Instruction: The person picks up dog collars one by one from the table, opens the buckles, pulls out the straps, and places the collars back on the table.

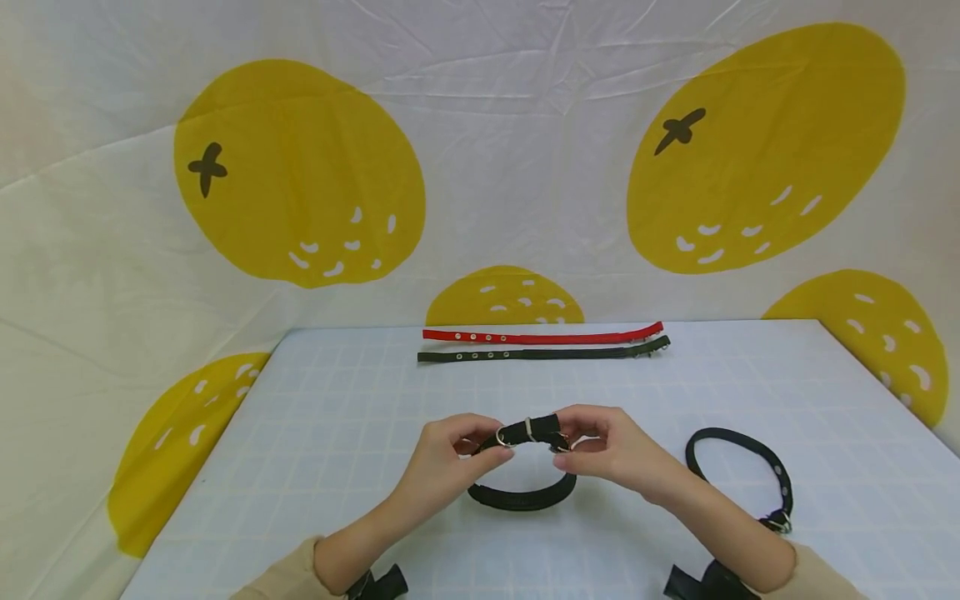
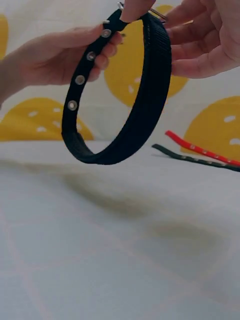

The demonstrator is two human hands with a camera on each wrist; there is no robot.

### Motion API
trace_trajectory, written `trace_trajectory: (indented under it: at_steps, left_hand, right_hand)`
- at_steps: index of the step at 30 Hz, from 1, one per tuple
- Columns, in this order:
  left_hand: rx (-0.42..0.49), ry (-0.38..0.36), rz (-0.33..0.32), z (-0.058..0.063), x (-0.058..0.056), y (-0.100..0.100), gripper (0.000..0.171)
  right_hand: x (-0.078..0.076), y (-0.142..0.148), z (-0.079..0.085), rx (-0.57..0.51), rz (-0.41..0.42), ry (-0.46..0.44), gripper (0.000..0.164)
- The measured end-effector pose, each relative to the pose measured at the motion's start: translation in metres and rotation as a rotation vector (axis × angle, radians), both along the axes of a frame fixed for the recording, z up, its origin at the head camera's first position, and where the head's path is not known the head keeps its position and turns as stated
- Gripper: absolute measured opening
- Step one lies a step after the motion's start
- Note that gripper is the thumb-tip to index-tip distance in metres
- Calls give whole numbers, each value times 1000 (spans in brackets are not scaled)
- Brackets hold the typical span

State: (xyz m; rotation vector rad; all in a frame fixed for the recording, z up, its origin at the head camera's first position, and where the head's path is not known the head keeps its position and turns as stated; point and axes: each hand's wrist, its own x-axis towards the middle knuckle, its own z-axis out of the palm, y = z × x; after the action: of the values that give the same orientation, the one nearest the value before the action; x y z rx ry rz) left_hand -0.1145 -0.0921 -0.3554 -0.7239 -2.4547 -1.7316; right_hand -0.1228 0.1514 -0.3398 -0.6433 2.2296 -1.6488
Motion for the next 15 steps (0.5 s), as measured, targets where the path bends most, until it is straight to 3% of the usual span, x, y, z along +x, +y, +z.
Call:
trace_trajectory:
  at_steps: [6, 15]
  left_hand:
    - [-14, 24, -41, 5, 3, 7, 18]
    - [-65, 243, 5, 7, 2, 7, 18]
  right_hand:
    - [-1, -7, 5, 13, 23, 91, 31]
    - [0, -11, 10, 119, -24, 350, 24]
